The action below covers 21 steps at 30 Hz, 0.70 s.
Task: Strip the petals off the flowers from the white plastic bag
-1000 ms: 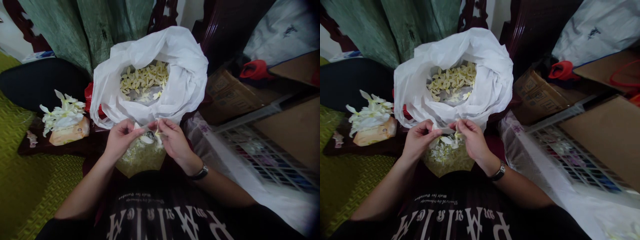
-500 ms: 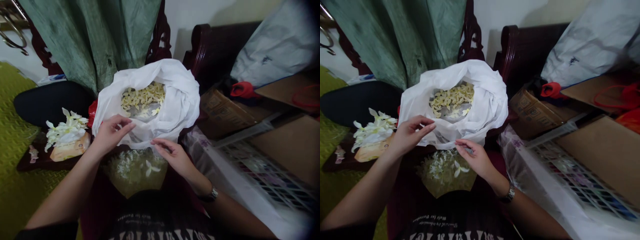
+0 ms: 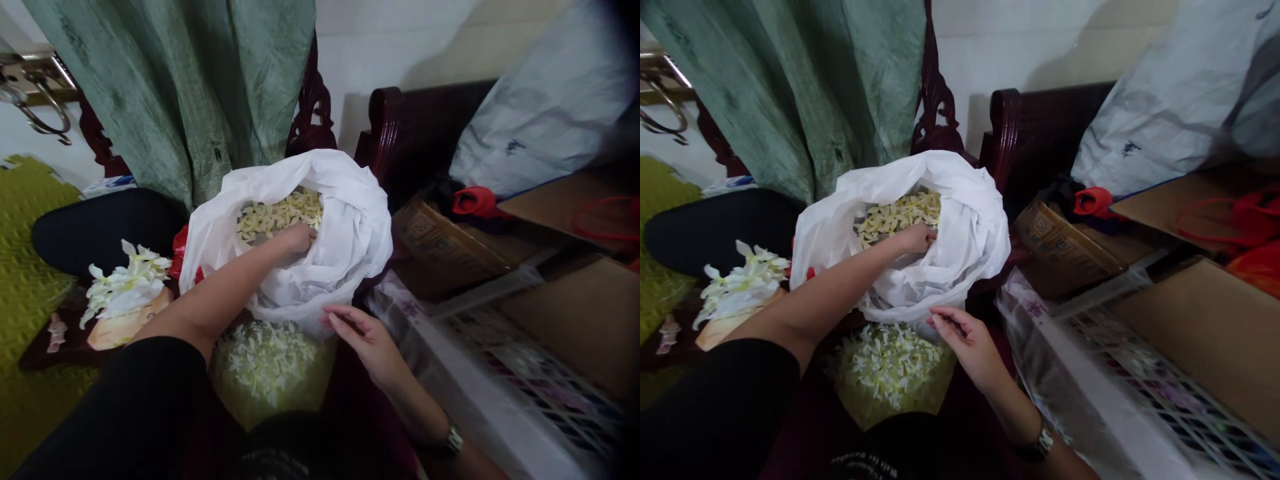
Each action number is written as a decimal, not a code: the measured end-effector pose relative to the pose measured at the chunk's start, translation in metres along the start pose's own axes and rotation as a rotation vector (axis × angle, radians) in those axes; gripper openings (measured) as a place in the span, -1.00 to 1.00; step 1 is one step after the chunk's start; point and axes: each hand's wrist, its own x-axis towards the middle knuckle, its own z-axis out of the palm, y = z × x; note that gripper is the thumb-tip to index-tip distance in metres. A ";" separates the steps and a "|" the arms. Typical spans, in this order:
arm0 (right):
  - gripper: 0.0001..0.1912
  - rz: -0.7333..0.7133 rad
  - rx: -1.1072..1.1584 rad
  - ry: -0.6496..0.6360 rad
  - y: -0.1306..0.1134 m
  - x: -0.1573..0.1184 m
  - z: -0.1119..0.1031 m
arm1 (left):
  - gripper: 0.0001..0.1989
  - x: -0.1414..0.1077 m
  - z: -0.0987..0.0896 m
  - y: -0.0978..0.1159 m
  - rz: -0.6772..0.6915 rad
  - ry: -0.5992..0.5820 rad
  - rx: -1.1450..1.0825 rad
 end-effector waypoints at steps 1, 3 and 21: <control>-0.67 0.001 0.010 0.012 0.000 -0.001 -0.003 | -0.68 0.002 0.001 -0.002 -0.003 0.012 0.010; -0.68 -0.002 0.039 0.031 0.000 -0.001 -0.007 | -0.72 0.004 -0.001 -0.007 -0.013 0.043 0.041; -0.67 0.009 0.606 -0.170 -0.056 0.041 0.043 | -0.77 -0.072 -0.065 -0.010 0.118 0.418 0.229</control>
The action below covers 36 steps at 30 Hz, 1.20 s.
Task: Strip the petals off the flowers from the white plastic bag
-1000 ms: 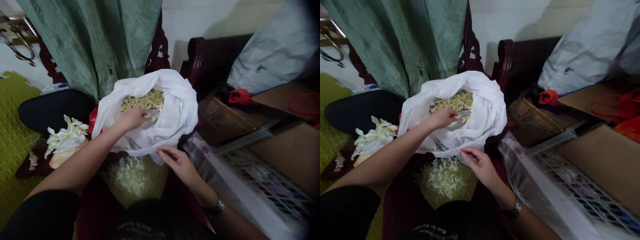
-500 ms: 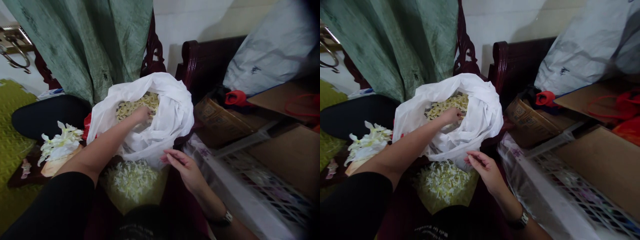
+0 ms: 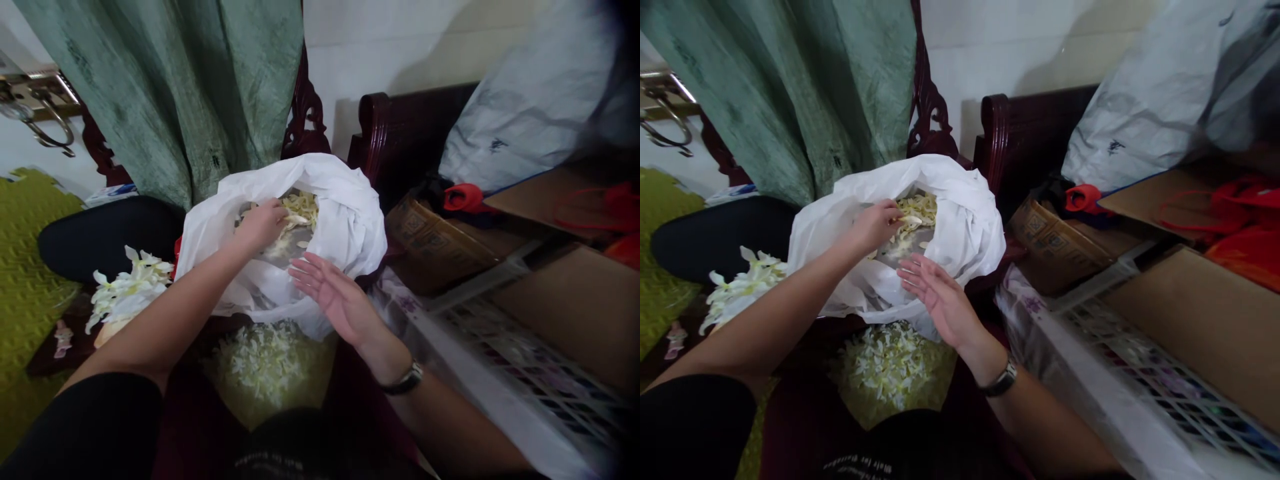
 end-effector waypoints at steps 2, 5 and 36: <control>-0.65 0.103 0.105 -0.013 0.000 0.011 0.008 | -0.76 -0.025 -0.005 0.011 0.185 0.170 0.036; -0.60 0.190 0.261 -0.039 0.001 0.021 0.020 | -0.78 -0.068 -0.009 0.027 0.447 0.370 0.106; -0.69 0.145 0.069 -0.094 0.057 -0.009 0.052 | -0.59 -0.154 0.014 0.067 -0.245 0.359 -0.878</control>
